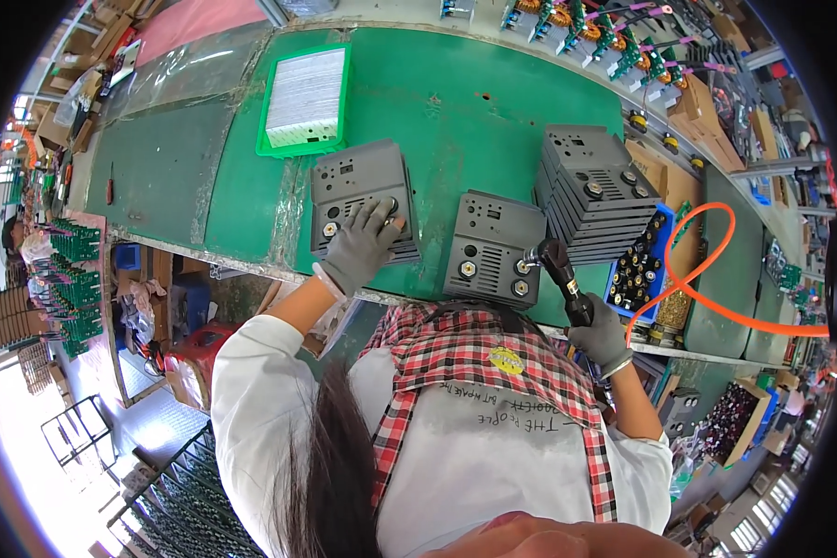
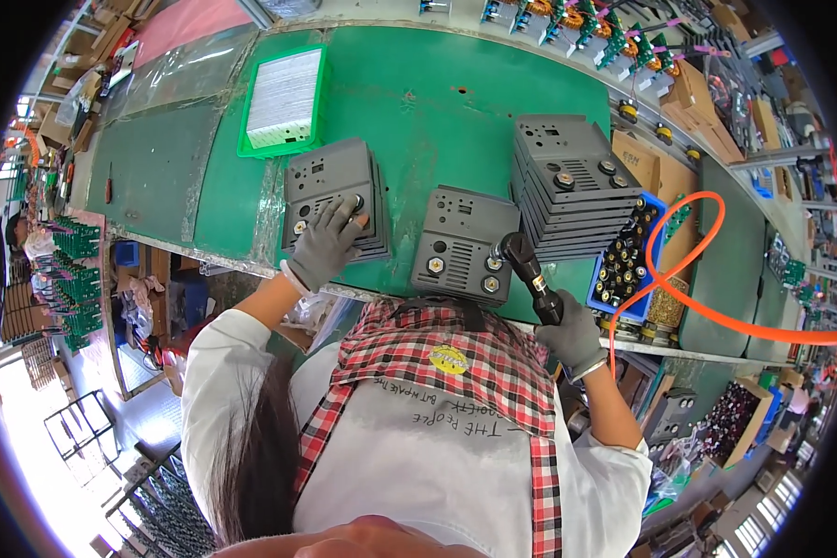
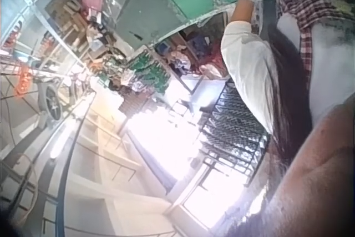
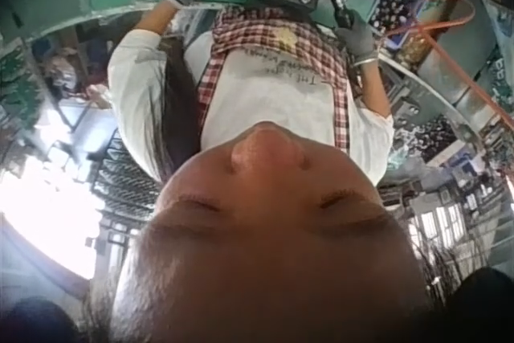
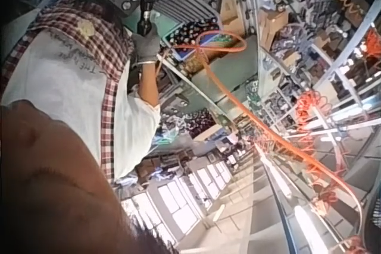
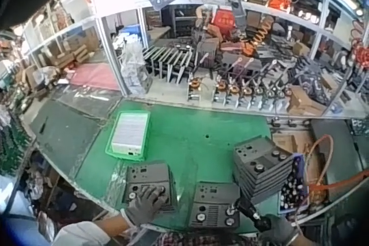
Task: Assemble metal electronic housings using an air-powered screwdriver to secure components.
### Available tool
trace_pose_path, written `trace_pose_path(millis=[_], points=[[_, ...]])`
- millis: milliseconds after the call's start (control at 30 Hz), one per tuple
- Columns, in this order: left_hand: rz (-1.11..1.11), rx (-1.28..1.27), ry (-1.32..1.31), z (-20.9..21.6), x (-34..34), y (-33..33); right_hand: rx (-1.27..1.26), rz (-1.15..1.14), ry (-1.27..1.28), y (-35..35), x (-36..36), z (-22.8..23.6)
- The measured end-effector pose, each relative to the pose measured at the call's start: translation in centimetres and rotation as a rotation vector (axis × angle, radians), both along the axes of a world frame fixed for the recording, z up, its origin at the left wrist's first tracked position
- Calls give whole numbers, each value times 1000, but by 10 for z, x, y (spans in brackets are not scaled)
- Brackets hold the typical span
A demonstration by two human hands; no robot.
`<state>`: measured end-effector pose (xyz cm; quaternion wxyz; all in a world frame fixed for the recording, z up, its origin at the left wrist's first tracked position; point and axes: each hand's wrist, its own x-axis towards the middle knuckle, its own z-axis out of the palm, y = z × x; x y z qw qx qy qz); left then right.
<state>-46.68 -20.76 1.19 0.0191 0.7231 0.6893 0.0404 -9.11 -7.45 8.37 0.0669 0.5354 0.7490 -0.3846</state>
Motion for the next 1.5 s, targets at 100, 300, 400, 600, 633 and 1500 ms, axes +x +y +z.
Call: trace_pose_path(millis=[100,300,400,600,633,1500], points=[[-79,162,-36,-3,-9,-1,-26,-23,-29,-1,-1,6],[-2,278,-28,39,14,23,-17,42,-116,6,0,3],[160,-28,-308,36,74,31,-38,73,-176,10,-10,9],[367,-446,-459,-36,100,55,-137,150,-268,14,-17,11],[348,-451,-434,-37,101,55,-138,145,-270,14,-19,11],[358,-514,-424,-49,98,46,-194,371,-378,11,-15,25]])
